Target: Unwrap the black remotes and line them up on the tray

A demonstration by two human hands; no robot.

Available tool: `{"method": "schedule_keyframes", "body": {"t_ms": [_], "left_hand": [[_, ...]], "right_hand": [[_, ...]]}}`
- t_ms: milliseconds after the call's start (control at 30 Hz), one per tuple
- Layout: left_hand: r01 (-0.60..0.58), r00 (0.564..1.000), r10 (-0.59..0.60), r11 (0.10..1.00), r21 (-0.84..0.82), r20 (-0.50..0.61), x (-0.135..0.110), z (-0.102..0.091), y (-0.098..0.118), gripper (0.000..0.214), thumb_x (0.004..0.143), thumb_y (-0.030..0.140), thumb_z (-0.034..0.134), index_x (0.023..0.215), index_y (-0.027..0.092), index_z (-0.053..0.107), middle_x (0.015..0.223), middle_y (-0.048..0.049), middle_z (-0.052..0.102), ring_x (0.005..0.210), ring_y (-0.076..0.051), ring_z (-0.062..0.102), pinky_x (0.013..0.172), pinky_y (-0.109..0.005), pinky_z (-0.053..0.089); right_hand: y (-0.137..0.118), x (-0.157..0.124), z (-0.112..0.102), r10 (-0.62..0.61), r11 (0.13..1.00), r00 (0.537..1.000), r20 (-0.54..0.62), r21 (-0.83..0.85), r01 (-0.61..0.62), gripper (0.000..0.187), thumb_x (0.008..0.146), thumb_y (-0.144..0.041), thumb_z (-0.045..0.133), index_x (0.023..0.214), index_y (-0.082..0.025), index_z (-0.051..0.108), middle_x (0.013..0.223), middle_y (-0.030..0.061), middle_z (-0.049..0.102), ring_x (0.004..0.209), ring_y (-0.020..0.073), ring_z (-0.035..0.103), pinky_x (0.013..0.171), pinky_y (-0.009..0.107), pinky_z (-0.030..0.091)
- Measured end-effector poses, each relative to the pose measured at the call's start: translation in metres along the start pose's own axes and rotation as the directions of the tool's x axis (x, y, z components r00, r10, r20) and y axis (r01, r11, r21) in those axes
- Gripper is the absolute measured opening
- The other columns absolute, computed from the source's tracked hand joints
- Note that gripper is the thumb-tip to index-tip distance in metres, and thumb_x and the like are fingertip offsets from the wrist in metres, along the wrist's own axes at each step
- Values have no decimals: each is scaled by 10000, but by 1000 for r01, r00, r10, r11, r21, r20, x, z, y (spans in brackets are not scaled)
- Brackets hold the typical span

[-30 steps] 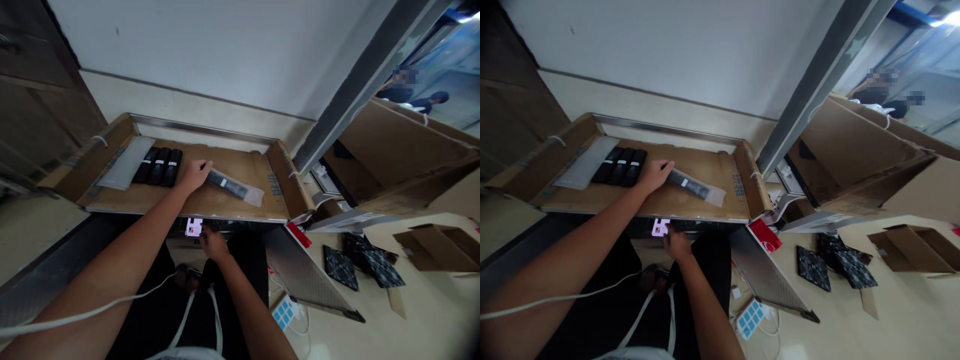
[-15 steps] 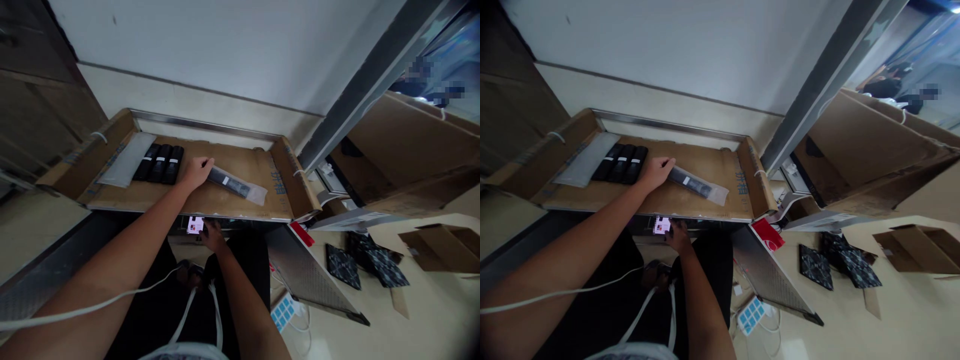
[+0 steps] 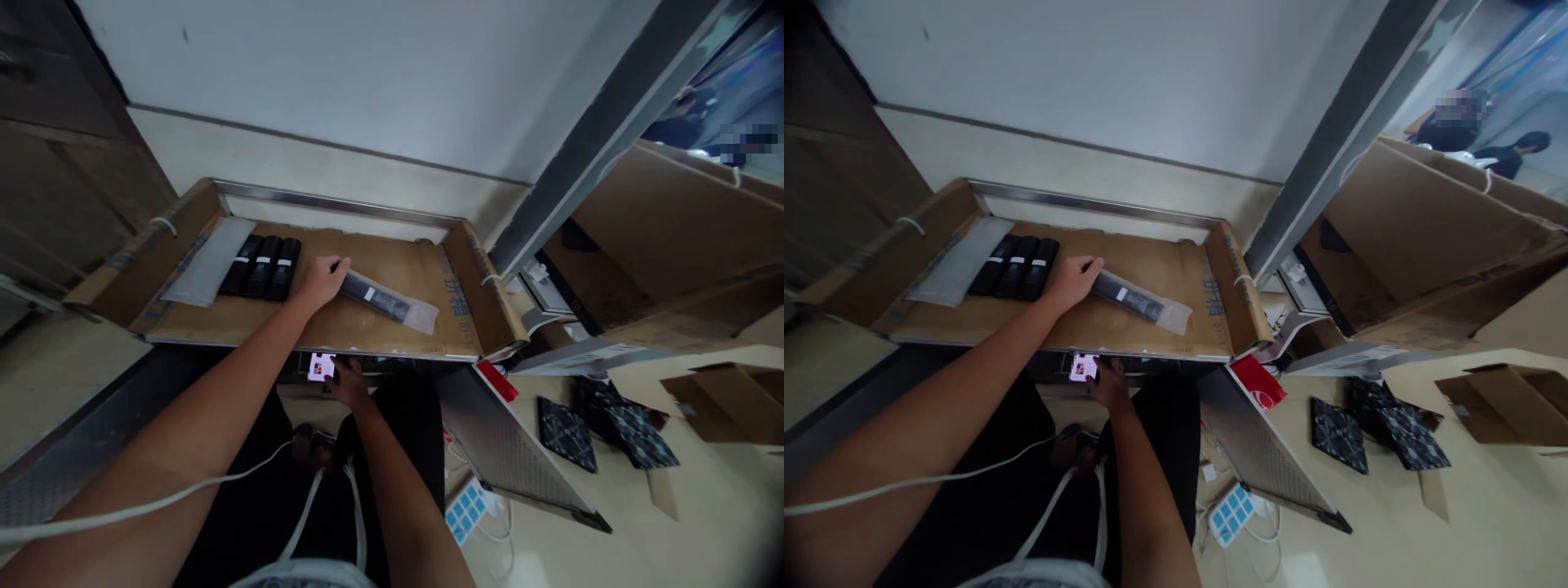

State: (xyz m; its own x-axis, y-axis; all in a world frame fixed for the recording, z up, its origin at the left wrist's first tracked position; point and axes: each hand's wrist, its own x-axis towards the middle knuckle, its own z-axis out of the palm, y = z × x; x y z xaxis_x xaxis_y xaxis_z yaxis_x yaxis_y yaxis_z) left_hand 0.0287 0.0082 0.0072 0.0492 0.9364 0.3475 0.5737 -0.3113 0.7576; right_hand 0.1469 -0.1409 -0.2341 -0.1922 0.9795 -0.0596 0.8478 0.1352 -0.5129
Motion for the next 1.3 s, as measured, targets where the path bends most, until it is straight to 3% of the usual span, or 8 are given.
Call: {"method": "schedule_keyframes", "body": {"t_ms": [200, 567, 967, 1067, 1167, 1233, 1300], "left_hand": [[-6, 1000, 6, 1000, -6, -12, 0, 1, -3, 400, 915, 410, 484, 590, 181, 529, 572, 4, 488, 610, -153, 460, 578, -300, 275], [-4, 1000, 4, 1000, -13, 0, 0, 0, -1, 400, 919, 395, 485, 584, 181, 516, 589, 3, 513, 607, -148, 448, 589, -301, 290], [15, 1000, -15, 1000, -15, 7, 1, 1, -1, 405, 923, 423, 473, 598, 186, 529, 588, -5, 515, 612, -162, 462, 580, -308, 293], [19, 1000, -19, 1000, -23, 6, 0, 0, -1, 399, 920, 419, 475, 603, 185, 540, 584, -4, 510, 614, -161, 469, 578, -308, 290], [1, 1000, -1, 999, -32, -5, 1, 0, -3, 393, 917, 422, 480, 611, 185, 548, 593, -4, 518, 619, -161, 479, 583, -309, 296], [-4, 1000, 4, 999, -33, -14, 1, 1, -4, 397, 917, 427, 477, 609, 187, 546, 599, -6, 525, 619, -162, 478, 587, -310, 300], [0, 1000, -1, 999, -36, -21, 1, 1, -5, 399, 915, 429, 478, 605, 186, 544, 602, -8, 530, 616, -163, 474, 595, -310, 307]], "right_hand": [[-1, 4, -6, 45, 997, 995, 87, 51, -50, 626, 894, -443, 617, 1479, -286, 458, 1421, 72, 557, 1402, 278, 360, 1157, 392, 288], [-2, 7, -9, 69, 992, 989, 127, 94, -82, 633, 902, -429, 607, 1489, -264, 437, 1466, 53, 523, 1409, 254, 365, 1183, 378, 262], [-28, 47, -30, 180, 982, 943, 281, 8, -190, 602, 925, -600, 510, 1314, -154, 621, 1301, 155, 648, 1260, 299, 571, 1080, 407, 392], [-30, 43, -32, 218, 975, 953, 210, -11, -221, 543, 937, -532, 520, 1282, -130, 639, 1270, 171, 662, 1241, 306, 583, 1062, 390, 405], [-38, 19, -40, 265, 964, 964, 11, 6, -265, 402, 945, -428, 512, 1136, -130, 702, 1106, 171, 721, 1089, 294, 659, 956, 350, 462], [-50, -8, -56, 162, 984, 975, -156, 104, -146, 333, 958, -393, 467, 949, -182, 725, 873, 107, 734, 840, 234, 691, 787, 296, 489], [-66, -38, -85, 24, 977, 921, -388, 203, 60, 396, 976, -380, 417, 703, -211, 648, 611, 33, 616, 586, 163, 591, 616, 257, 435]]}}
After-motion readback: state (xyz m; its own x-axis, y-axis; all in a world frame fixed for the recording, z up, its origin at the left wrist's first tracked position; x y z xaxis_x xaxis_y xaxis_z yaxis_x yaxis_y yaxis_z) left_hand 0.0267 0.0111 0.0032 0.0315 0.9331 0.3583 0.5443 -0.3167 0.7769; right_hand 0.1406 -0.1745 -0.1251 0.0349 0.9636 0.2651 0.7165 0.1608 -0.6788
